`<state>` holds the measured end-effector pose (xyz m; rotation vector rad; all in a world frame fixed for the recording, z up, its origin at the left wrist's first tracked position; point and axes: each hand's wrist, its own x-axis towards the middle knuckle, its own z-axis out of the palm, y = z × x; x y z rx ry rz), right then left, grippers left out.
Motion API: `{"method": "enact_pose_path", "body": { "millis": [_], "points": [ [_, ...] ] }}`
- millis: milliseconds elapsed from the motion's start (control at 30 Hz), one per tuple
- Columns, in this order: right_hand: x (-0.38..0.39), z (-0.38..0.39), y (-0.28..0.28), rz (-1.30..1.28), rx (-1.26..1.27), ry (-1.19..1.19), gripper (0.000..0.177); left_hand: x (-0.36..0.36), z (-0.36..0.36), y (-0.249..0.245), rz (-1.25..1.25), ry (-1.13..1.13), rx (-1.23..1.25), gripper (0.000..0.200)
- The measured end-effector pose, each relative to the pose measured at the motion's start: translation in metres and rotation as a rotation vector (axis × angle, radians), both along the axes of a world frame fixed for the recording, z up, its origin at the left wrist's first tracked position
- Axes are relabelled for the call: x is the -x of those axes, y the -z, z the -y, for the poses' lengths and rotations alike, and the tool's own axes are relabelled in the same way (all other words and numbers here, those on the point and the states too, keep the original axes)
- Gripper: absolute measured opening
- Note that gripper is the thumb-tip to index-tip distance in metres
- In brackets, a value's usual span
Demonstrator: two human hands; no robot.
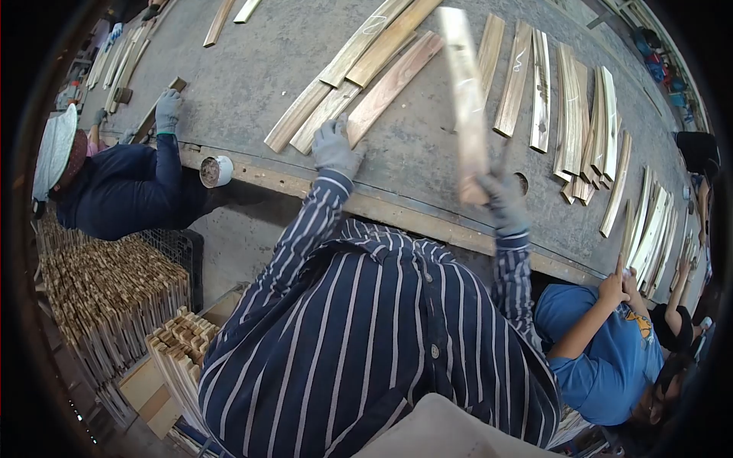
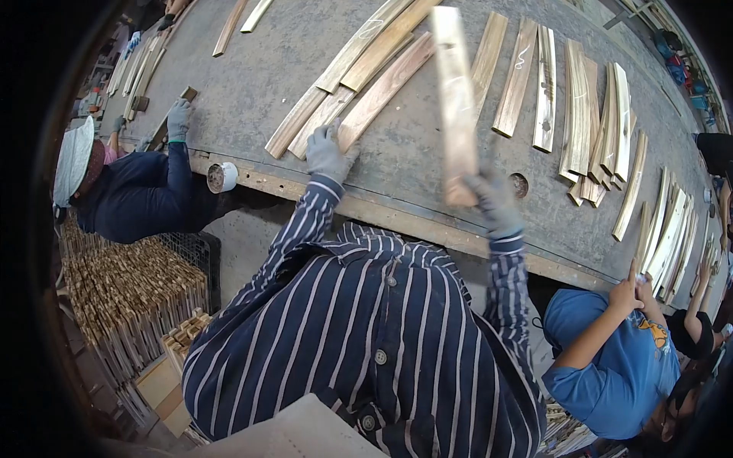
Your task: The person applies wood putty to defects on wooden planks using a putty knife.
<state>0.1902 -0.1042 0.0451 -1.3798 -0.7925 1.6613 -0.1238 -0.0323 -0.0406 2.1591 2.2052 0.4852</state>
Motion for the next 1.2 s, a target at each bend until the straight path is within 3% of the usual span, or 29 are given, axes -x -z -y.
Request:
{"method": "enact_pose_path", "body": {
  "millis": [67, 133, 167, 200, 267, 367, 400, 500, 600, 667, 733, 800, 867, 933, 1033, 1067, 1133, 1200],
  "points": [
    [-0.043, -0.017, -0.011, 0.081, -0.042, 0.117, 0.042, 0.014, -0.009, 0.020, 0.004, 0.142, 0.077, 0.071],
    [-0.094, -0.032, -0.021, 0.238, -0.030, 0.197, 0.036, 0.014, -0.011, 0.009, 0.067, 0.151, 0.187, 0.069],
    [-0.123, -0.041, -0.019, 0.469, 0.030, 0.196, 0.041, 0.015, -0.010, 0.002, 0.128, 0.157, 0.296, 0.068],
    [-0.139, -0.051, -0.005, 0.800, -0.116, 0.215, 0.043, 0.016, -0.008, -0.005, 0.127, 0.160, 0.298, 0.068],
    [-0.143, -0.057, -0.012, 1.409, -0.114, 0.236, 0.049, 0.018, 0.004, -0.017, 1.074, 0.097, 0.674, 0.063],
    [-0.107, -0.051, 0.001, 1.222, -0.291, 0.270, 0.045, 0.026, 0.034, -0.018, 1.249, 0.167, 0.712, 0.059],
    [-0.088, -0.048, 0.011, 1.258, -0.336, 0.161, 0.041, 0.032, 0.045, -0.016, 1.370, 0.192, 0.773, 0.060],
    [0.000, -0.033, 0.000, 0.660, -0.164, 0.082, 0.032, 0.053, 0.079, -0.003, 2.028, -0.028, 1.057, 0.064],
    [0.045, -0.027, 0.041, 0.372, -0.124, 0.005, 0.031, 0.061, 0.096, -0.013, 2.268, -0.298, 1.182, 0.060],
    [0.071, -0.025, 0.055, 0.314, -0.116, -0.027, 0.032, 0.059, 0.101, -0.014, 2.240, -0.308, 1.187, 0.059],
    [0.095, -0.022, 0.063, 0.067, 0.039, -0.059, 0.031, 0.049, 0.103, -0.019, 2.214, -0.303, 1.201, 0.058],
    [0.121, -0.023, 0.072, 0.079, 0.027, -0.037, 0.030, 0.037, 0.101, -0.029, 1.556, -0.153, 0.986, 0.055],
    [0.127, -0.021, 0.090, 0.095, 0.011, -0.007, 0.030, 0.030, 0.111, -0.026, 0.551, 0.074, 0.627, 0.054],
    [0.124, -0.020, 0.111, 0.355, -0.263, 0.134, 0.028, 0.039, 0.117, -0.026, 0.468, 0.174, 0.443, 0.057],
    [0.107, -0.022, 0.120, 0.477, -0.443, 0.375, 0.023, 0.059, 0.135, -0.038, 0.506, 0.148, 0.451, 0.051],
    [0.097, -0.023, 0.117, 0.475, -0.443, 0.376, 0.023, 0.064, 0.141, -0.042, 0.504, 0.148, 0.451, 0.051],
    [0.077, -0.031, 0.096, 0.622, -0.380, 0.137, 0.032, 0.074, 0.153, -0.052, 0.554, 0.136, 0.465, 0.052],
    [0.079, -0.040, 0.093, 0.548, -0.269, 0.151, 0.034, 0.083, 0.159, -0.054, 0.551, 0.138, 0.448, 0.052]
  ]
}}
